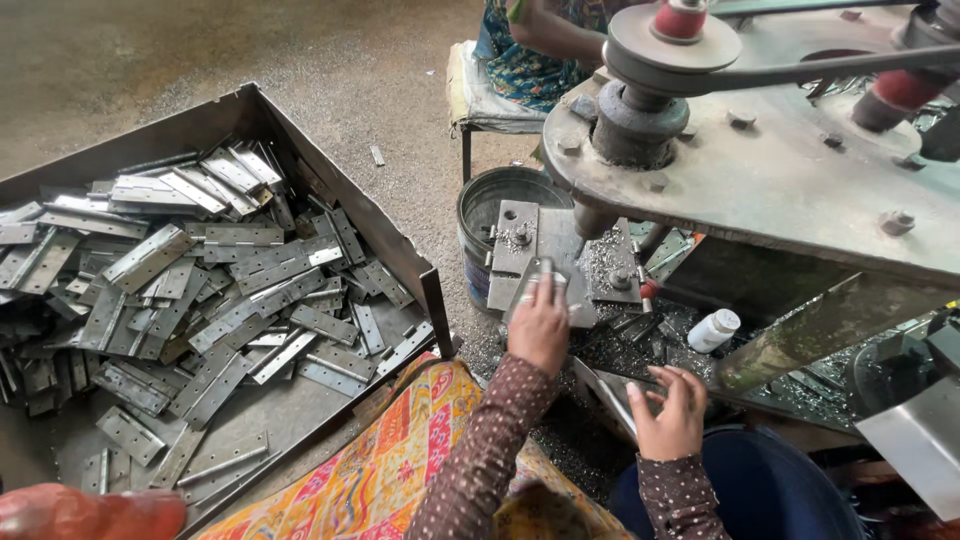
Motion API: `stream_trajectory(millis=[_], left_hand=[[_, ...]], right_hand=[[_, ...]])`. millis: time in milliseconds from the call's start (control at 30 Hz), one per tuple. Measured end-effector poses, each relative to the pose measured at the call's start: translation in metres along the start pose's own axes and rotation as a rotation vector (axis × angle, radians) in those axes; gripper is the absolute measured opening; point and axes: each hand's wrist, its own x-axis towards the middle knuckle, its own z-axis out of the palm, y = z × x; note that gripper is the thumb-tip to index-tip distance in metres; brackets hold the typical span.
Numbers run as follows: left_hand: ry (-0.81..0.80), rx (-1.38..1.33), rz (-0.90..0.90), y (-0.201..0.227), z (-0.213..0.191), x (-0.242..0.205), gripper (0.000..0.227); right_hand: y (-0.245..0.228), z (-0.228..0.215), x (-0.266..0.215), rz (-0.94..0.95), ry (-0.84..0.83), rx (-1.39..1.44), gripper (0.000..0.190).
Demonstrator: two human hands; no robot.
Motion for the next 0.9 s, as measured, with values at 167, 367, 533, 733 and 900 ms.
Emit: stream_trajectory(millis=[167,367,533,733,900], left_hand=[[-0.05,-0.363,-0.168,-0.005,-0.009,-0.033,0.065],[-0.098,-0.408,-0.087,0.007,-0.014,-0.02,0.044],[-0.089,-0.442,-0.105,0.004,-0.01,-0.008,0.046],[-0.033,-0.466,-0.1,-0.006,-0.012,-0.011,0.041],[-0.053,-0.445,-0.055,-0.008,-0.014,-0.019,0.044]], right_hand=[[0.0,0.0,-0.006,0.007,-0.003,0.019,0.039],[0.001,0.0,-0.002,-0.018,-0.056,-0.007,0.037],[0.032,0.02,-0.02,0.076,-0.343,-0.319,0.064],[0.101,0.073,-0.063,0.233,-0.722,-0.54,0.064],[0.133,0.076,-0.045,-0.002,-0.661,-0.355,0.091]])
